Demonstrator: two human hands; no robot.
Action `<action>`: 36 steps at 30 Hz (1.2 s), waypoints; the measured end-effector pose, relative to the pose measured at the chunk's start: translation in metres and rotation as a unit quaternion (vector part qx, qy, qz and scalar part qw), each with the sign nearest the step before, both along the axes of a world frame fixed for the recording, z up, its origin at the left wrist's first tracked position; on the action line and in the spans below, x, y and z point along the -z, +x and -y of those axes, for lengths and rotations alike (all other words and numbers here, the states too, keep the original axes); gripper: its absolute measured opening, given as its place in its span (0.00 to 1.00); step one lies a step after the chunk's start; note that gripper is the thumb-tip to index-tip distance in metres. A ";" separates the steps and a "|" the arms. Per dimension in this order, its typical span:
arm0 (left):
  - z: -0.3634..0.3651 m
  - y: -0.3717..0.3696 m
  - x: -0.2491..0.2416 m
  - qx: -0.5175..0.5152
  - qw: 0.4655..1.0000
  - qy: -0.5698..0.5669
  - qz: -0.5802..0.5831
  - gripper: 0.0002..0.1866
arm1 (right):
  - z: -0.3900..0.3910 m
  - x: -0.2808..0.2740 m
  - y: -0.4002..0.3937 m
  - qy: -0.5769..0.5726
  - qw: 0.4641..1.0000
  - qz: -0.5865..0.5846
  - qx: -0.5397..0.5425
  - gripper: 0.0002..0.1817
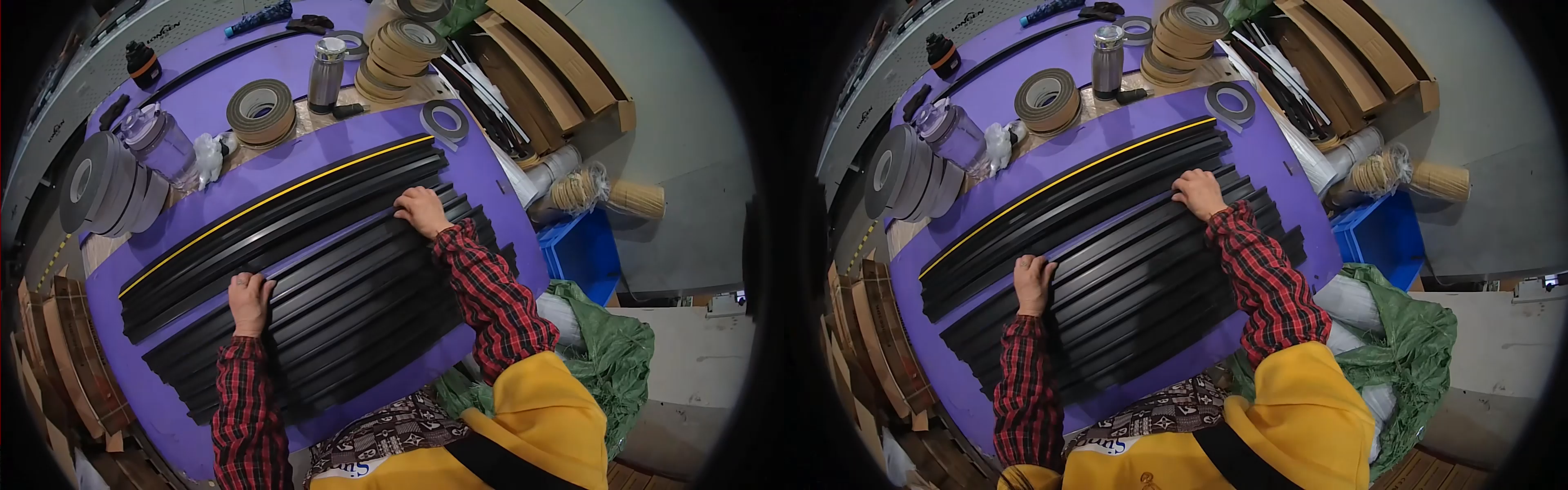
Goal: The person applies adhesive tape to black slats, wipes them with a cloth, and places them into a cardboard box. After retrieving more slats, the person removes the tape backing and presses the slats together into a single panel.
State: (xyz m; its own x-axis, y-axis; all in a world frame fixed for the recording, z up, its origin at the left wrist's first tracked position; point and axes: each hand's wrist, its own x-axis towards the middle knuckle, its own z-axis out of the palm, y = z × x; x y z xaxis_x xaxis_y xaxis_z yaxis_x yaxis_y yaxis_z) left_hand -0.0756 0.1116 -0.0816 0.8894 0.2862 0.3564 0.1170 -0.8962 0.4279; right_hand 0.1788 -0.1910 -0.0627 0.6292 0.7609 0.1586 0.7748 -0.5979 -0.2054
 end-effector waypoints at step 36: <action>-0.052 0.029 -0.004 -0.039 0.999 0.018 -0.022 0.21 | -0.047 0.017 -0.003 0.143 0.988 -0.049 0.020 0.10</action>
State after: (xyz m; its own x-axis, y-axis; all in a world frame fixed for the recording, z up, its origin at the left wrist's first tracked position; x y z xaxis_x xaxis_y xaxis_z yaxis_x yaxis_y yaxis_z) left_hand -0.0464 0.1633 -0.0774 0.8799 0.3427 0.3290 0.2049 -0.8986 0.3881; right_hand 0.1761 -0.1442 -0.0796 0.6805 0.6688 0.2994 0.7199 -0.5339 -0.4436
